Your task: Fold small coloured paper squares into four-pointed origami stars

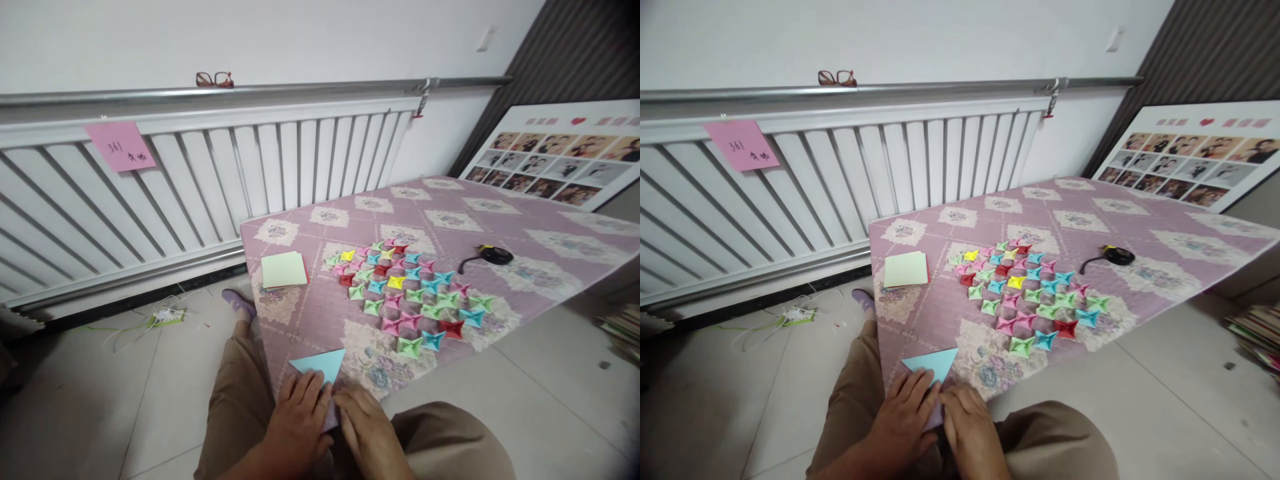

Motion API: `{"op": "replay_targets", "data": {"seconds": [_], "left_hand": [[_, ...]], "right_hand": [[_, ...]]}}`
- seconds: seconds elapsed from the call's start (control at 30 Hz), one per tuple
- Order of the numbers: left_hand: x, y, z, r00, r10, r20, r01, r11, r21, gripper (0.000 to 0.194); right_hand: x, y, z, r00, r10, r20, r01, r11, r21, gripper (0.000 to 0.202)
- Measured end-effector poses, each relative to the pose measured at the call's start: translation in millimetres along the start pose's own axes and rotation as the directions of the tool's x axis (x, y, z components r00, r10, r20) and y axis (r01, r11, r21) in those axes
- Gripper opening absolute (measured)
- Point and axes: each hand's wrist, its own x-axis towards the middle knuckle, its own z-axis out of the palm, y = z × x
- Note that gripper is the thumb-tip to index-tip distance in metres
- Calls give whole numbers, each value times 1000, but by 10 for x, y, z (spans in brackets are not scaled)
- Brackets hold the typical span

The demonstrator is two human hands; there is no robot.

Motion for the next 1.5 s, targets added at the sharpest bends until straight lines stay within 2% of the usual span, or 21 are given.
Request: {"op": "replay_targets", "data": {"seconds": [0.1, 0.2, 0.3, 0.43, 0.57, 0.67, 0.8, 0.93, 1.03, 1.17, 1.2, 1.27, 1.33, 1.43, 1.5], "left_hand": [[-8, 17, 86, 997, 2, -74, 2, 999, 52, 57], [14, 28, 186, 985, 0, -174, 18, 995, 102, 44], [32, 20, 251, 980, -19, -197, 46, 990, 131, 47], [30, 3, 291, 974, -13, -226, 52, 985, 166, 48], [16, 1, 311, 956, -16, -292, 75, 979, 189, 37], [3, -1, 290, 965, -22, -261, 80, 974, 214, 42], [-11, -15, 217, 976, 3, -219, 47, 974, 223, 46], [-13, -25, 167, 976, 30, -216, 28, 966, 258, 48], [-13, -14, 179, 974, 11, -227, 46, 969, 244, 50], [-5, 12, 207, 970, -30, -243, 78, 979, 189, 49], [0, 15, 207, 969, -33, -246, 81, 979, 186, 47], [8, 16, 200, 968, -35, -249, 85, 977, 194, 45], [7, 8, 185, 970, -29, -240, 80, 975, 205, 45], [-23, -19, 147, 985, -19, -173, 48, 985, 167, 51], [-56, -46, 107, 996, -23, -90, 32, 994, 105, 64]], "right_hand": [[135, 4, -30, 999, 24, 32, -24, 1000, -10, 31], [288, -39, -13, 975, -25, 220, 23, 1000, 9, 53], [407, -69, 1, 930, -19, 368, 6, 999, 37, 65], [463, 40, -15, 897, -12, 442, 2, 1000, 22, 72], [415, 256, -15, 921, 13, 390, 23, 996, -88, 75], [348, 322, -7, 948, 38, 317, 16, 986, -166, 78], [258, 279, -2, 942, -38, 334, 94, 984, -153, 81], [240, 375, -34, 953, -2, 304, 69, 976, -209, 73], [285, 461, -77, 978, 37, 207, 20, 964, -266, 62], [344, 271, -54, 999, 36, -10, -37, 977, -210, 34], [351, 182, -27, 999, 35, -23, -38, 988, -152, 30], [355, 19, 40, 999, 48, 24, -46, 998, -45, 28], [348, -76, 107, 998, 67, 18, -67, 998, 6, 28], [323, -80, 172, 995, 97, 1, -97, 995, 30, 28], [305, -53, 188, 995, 99, 3, -99, 995, 22, 28]]}}
